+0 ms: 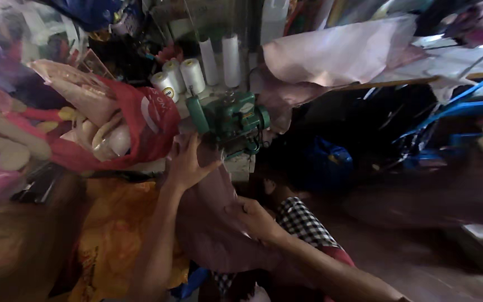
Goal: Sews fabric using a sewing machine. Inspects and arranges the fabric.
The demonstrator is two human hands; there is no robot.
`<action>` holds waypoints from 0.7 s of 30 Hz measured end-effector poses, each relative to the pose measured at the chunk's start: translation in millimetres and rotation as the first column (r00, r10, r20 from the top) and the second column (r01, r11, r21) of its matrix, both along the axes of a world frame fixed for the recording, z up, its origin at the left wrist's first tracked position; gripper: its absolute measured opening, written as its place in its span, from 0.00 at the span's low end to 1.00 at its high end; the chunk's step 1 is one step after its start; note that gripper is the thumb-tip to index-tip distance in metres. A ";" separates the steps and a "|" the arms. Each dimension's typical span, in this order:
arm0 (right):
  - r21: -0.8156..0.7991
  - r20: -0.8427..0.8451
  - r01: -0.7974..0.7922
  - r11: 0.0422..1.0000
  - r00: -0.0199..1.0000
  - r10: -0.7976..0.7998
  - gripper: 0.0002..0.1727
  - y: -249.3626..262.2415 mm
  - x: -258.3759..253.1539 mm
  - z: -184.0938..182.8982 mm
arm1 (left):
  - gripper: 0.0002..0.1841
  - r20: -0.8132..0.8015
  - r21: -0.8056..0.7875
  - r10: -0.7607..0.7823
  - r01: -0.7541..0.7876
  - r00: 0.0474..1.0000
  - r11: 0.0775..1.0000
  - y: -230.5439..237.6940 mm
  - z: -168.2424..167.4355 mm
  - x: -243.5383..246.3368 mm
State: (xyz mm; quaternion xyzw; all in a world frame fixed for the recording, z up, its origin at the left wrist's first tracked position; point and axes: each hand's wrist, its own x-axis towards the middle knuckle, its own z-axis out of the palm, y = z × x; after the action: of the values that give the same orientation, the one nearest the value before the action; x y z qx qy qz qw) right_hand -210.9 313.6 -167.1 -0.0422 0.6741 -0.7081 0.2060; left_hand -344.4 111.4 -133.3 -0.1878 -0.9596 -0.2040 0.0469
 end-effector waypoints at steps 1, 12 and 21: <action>-0.040 0.013 0.005 0.999 1.000 -0.004 0.10 0.8 -0.7 -0.4 | 0.57 0.000 -0.026 0.009 -0.009 1.000 1.000 0.1 0.2 0.2; -0.088 0.000 0.070 0.994 0.998 -0.070 0.07 -1.8 -19.4 2.2 | 0.63 0.139 -0.050 0.045 -0.039 0.989 0.998 0.5 12.5 -20.7; -0.132 -0.026 0.105 0.986 0.994 -0.110 0.08 -7.6 -35.3 1.2 | 0.65 0.168 -0.014 0.027 -0.025 0.986 1.000 -1.0 15.5 -36.8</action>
State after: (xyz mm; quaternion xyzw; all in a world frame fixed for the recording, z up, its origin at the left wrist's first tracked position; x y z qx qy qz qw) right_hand -246.2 306.0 -165.9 -0.0308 0.6311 -0.7598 0.1531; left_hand -381.2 110.4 -117.8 -0.1579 -0.9638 -0.2126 -0.0326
